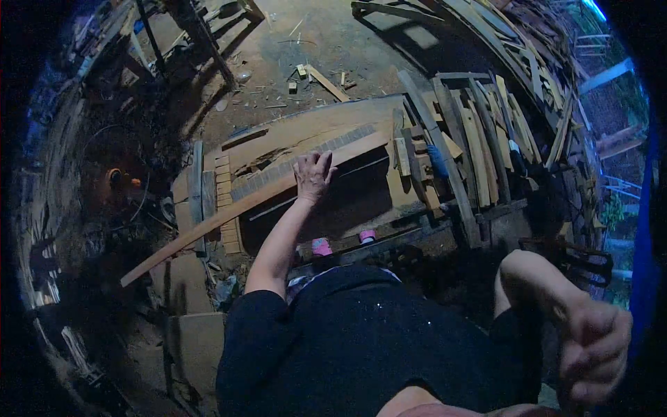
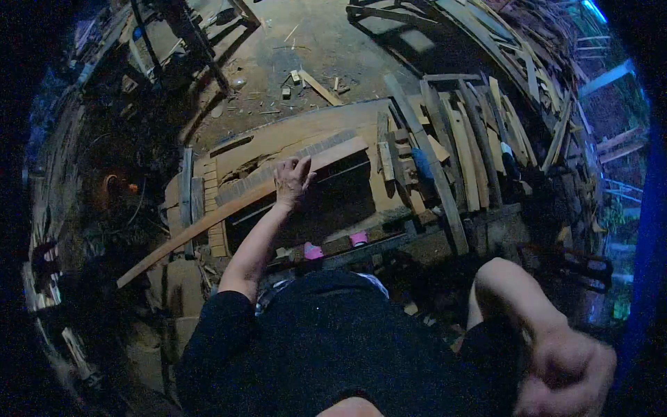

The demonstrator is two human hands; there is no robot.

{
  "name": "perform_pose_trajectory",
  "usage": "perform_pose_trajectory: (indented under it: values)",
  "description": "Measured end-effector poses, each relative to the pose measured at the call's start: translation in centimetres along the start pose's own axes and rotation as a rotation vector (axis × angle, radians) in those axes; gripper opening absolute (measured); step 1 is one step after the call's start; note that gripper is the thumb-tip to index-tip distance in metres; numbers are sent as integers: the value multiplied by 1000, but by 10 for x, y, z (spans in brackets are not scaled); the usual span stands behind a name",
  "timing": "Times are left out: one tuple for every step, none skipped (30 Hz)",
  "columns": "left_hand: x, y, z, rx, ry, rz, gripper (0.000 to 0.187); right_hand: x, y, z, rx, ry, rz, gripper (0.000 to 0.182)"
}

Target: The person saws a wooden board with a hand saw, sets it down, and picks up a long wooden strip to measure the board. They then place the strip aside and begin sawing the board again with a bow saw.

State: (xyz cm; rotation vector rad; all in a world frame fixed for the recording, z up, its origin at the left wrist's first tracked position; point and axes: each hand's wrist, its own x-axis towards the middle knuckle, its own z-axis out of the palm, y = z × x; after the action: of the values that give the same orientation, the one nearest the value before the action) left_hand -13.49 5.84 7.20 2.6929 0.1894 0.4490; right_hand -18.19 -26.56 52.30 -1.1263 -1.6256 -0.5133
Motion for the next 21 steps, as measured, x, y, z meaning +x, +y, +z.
perform_pose_trajectory:
  values:
    - [1,-2,1,5,17,10,40,12,8,4,148,-90,-101,16]
    - [5,-2,-2,5,13,18,40,23,16,8,298,-183,-203,12]
    - [8,-3,-6,1,-34,26,38,33,19,9,452,-277,-307,10]
    - [10,-4,-10,-1,-81,32,36,40,12,7,451,-275,-308,10]
    - [10,-5,-9,4,-79,32,36,47,2,7,400,-337,-73,10]
    - [10,-5,-7,9,-67,28,36,50,-3,7,347,-396,161,12]
    - [11,-4,-7,14,-55,23,35,51,-2,11,350,-395,153,12]
    - [12,-4,-9,21,-51,18,35,52,0,16,346,-361,130,11]
    - [13,-4,-9,50,-43,33,34,52,2,19,344,-327,108,11]
    - [13,-3,-11,77,-37,46,33,64,1,16,350,-326,103,11]
    - [12,-2,-12,83,-21,42,31,85,-3,9,336,-667,251,12]
    - [12,-3,-11,81,-19,34,31,98,-5,5,312,-1011,399,14]
    - [12,-3,-9,61,-23,21,31,96,-5,1,317,-1019,398,14]
    - [11,-3,-7,40,-26,8,31,93,-6,-3,399,-924,323,14]
    - [9,-2,-6,37,-22,3,31,89,-7,-5,475,-826,247,15]
    - [8,-1,-6,15,-32,6,32,85,-5,0,475,-834,241,15]
    - [9,-2,-7,-3,-42,8,32,79,-1,9,436,-721,160,18]
    - [9,-2,-8,0,-39,-1,32,74,3,18,401,-607,85,21]
    - [11,-2,-8,2,-33,26,31,70,9,30,412,-609,81,21]
    - [12,-5,-8,5,-27,54,31,66,15,42,440,-437,78,23]
    - [12,-8,-9,8,-27,47,31,65,19,48,464,-265,78,25]
